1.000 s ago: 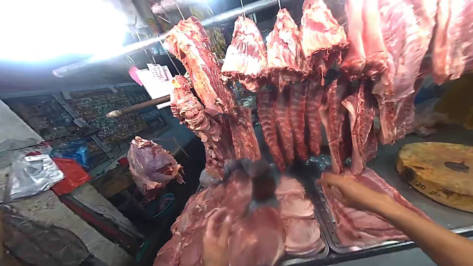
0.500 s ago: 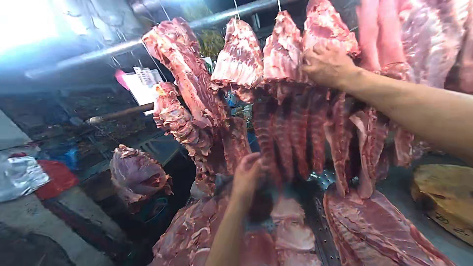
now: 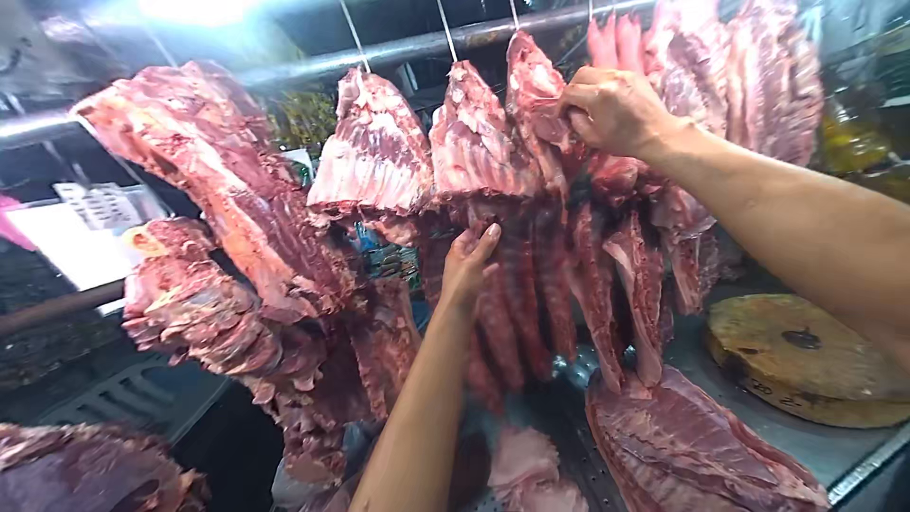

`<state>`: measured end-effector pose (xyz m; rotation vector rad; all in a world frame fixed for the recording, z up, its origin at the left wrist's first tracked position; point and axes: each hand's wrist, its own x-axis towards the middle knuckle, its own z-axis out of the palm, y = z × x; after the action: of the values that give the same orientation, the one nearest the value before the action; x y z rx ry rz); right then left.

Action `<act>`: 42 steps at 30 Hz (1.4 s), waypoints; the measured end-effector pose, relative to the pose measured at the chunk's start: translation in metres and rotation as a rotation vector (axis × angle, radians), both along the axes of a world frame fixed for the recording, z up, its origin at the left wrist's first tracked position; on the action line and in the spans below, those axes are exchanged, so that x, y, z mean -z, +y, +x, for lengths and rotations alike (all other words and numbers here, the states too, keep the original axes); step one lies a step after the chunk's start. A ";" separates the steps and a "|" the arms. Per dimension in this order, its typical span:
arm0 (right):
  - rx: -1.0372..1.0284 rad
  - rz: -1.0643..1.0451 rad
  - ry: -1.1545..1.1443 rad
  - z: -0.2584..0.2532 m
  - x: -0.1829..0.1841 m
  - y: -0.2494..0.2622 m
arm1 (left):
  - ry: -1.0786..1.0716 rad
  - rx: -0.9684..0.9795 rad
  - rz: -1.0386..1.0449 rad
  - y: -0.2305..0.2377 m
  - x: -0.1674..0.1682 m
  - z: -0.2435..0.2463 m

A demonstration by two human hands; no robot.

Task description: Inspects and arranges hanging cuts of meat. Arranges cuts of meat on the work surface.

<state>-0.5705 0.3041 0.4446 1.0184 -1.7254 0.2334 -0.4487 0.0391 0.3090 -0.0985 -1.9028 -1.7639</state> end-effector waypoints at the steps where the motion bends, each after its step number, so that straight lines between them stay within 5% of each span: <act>1: -0.037 -0.020 -0.022 -0.001 -0.001 0.001 | -0.005 -0.001 0.017 0.007 -0.005 -0.013; 6: -0.315 -0.115 -0.314 -0.008 0.009 0.020 | 0.093 -0.150 0.181 0.035 -0.014 -0.059; 11: -0.148 -0.435 -0.623 -0.057 -0.012 0.064 | 0.192 -0.195 0.210 0.044 -0.011 -0.087; 15: -0.105 -0.367 -0.816 -0.085 -0.020 0.054 | 0.217 -0.277 0.204 0.043 -0.019 -0.098; 22: 0.257 -0.112 -0.674 -0.085 -0.002 -0.005 | 0.221 -0.480 0.146 0.063 -0.034 -0.107; 28: 0.270 -0.078 -0.557 -0.088 -0.011 0.008 | 0.293 -0.600 -0.098 0.096 -0.045 -0.119; 31: 0.211 -0.045 -0.550 -0.085 -0.013 0.020 | 0.302 -0.558 -0.123 0.104 -0.052 -0.121; 37: 0.160 0.060 -0.607 -0.092 -0.024 0.024 | 0.316 -0.268 0.175 0.091 -0.039 -0.108; 42: 0.354 0.157 -0.617 -0.064 -0.042 -0.002 | 0.007 -0.203 -0.021 0.047 -0.041 -0.102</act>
<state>-0.6348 0.3018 0.4868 0.7708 -2.4830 0.1963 -0.5511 0.0863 0.3500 0.0783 -1.8557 -1.6072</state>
